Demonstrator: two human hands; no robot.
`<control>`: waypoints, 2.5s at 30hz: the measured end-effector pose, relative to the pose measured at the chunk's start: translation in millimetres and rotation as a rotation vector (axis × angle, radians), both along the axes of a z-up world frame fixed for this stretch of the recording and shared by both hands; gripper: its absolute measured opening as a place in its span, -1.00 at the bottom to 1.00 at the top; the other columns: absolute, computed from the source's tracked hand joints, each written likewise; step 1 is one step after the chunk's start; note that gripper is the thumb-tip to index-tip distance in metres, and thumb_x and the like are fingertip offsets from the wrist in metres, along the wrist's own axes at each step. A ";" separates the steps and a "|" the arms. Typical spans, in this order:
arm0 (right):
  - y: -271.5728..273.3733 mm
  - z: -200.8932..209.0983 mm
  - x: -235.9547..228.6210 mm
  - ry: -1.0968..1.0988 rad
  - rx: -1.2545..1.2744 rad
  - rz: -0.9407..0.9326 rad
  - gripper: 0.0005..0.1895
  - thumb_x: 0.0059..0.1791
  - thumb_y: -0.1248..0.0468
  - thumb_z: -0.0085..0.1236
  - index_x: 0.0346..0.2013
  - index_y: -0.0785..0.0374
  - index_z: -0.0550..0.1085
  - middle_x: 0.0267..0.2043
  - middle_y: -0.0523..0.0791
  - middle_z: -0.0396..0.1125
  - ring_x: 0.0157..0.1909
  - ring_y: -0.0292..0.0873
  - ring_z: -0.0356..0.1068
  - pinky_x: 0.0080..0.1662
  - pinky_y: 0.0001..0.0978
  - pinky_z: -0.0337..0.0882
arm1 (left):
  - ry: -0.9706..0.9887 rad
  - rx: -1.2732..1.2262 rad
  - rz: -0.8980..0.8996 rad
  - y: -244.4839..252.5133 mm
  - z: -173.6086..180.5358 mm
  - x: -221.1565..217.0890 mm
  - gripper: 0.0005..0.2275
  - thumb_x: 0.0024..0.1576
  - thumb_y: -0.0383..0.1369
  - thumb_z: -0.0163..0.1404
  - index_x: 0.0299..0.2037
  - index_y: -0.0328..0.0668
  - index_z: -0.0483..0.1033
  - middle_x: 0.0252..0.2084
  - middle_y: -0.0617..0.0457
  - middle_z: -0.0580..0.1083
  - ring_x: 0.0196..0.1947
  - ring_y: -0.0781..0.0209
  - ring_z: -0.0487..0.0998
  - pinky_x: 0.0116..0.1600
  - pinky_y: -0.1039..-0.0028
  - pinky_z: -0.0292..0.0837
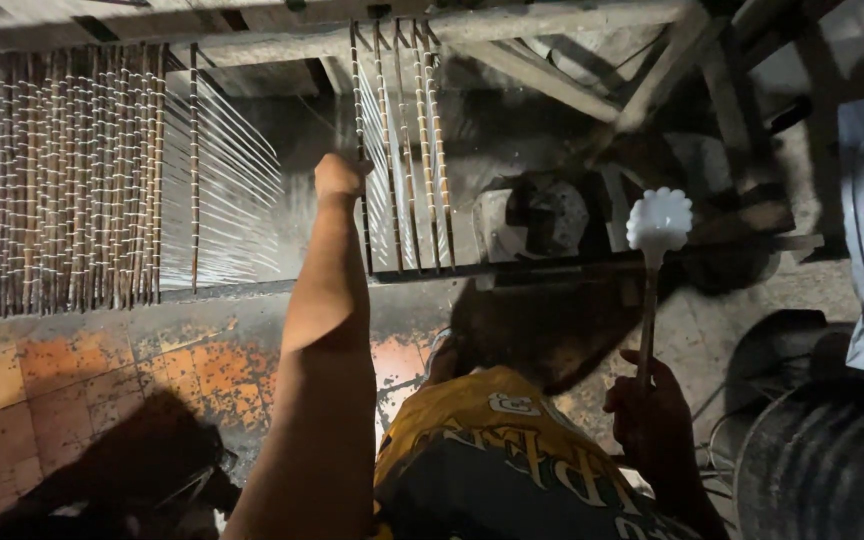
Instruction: Dipping multiple candle wicks into a vat of molten wax and hanging them on a rack to cool.
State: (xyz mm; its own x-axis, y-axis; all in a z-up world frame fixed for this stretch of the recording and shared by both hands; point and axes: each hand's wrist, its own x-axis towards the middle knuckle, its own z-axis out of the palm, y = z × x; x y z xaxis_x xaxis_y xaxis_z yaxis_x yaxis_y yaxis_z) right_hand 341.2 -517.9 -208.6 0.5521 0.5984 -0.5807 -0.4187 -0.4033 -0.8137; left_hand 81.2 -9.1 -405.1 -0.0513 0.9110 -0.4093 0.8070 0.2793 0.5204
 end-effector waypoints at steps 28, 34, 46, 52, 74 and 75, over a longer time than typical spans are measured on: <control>-1.5 -2.3 4.2 -0.124 -0.065 0.055 -0.57 0.05 0.48 -0.07 0.23 0.32 0.35 -0.53 0.06 0.36 -0.62 -0.16 0.23 -0.60 -0.43 0.17 | 0.044 -0.057 0.000 -13.0 -6.4 11.2 -0.62 0.04 -0.05 0.17 -0.14 -0.21 0.69 -0.16 -0.15 0.63 -0.08 0.01 0.66 0.01 0.31 0.52; -5.0 -11.9 5.8 -0.047 -0.011 0.009 -0.61 0.07 0.44 -0.07 0.22 0.32 0.34 -0.55 0.06 0.30 -0.62 -0.16 0.21 -0.65 -0.43 0.13 | 0.035 -0.047 0.003 -13.0 -12.7 10.1 -0.61 0.03 -0.04 0.20 -0.21 -0.27 0.69 -0.18 -0.18 0.63 -0.09 0.01 0.66 -0.01 0.31 0.51; -10.2 -7.3 2.3 -0.167 -0.049 0.071 -0.52 0.02 0.53 -0.14 0.25 0.37 0.32 -0.46 0.07 0.35 -0.47 -0.08 0.36 -0.48 -0.38 0.30 | -0.027 -0.086 0.046 -18.2 0.4 12.2 -0.60 0.01 -0.05 0.25 -0.14 -0.21 0.70 -0.13 -0.10 0.64 -0.09 0.10 0.67 0.03 0.36 0.50; -13.0 -15.1 7.0 -0.061 -0.090 -0.024 -0.63 0.11 0.44 -0.18 0.22 0.33 0.35 -0.51 0.12 0.32 -0.60 -0.05 0.23 -0.61 -0.34 0.15 | 0.015 0.238 -0.030 -40.0 14.6 -19.5 -0.50 0.08 0.18 0.19 -0.23 -0.15 0.68 -0.23 -0.19 0.62 -0.18 -0.18 0.65 -0.13 0.08 0.47; -0.1 -96.2 -147.1 0.304 0.114 1.178 -0.68 0.15 0.34 -0.19 0.13 0.50 0.34 -0.46 0.16 0.38 -0.76 -0.21 0.22 -0.73 -0.48 0.17 | -0.519 -0.221 0.275 -562.8 113.3 -93.5 -0.44 0.18 0.22 -0.03 -0.14 -0.13 0.72 -0.08 -0.11 0.66 0.08 -0.10 0.62 0.20 0.13 0.47; 0.8 -95.4 -163.3 0.304 0.116 1.214 -0.68 0.15 0.34 -0.19 0.13 0.50 0.34 -0.46 0.16 0.38 -0.76 -0.21 0.22 -0.73 -0.48 0.17 | -0.523 -0.204 0.307 -563.7 134.0 -97.5 -0.44 0.18 0.22 -0.03 -0.14 -0.13 0.72 -0.08 -0.11 0.66 0.08 -0.10 0.62 0.20 0.13 0.47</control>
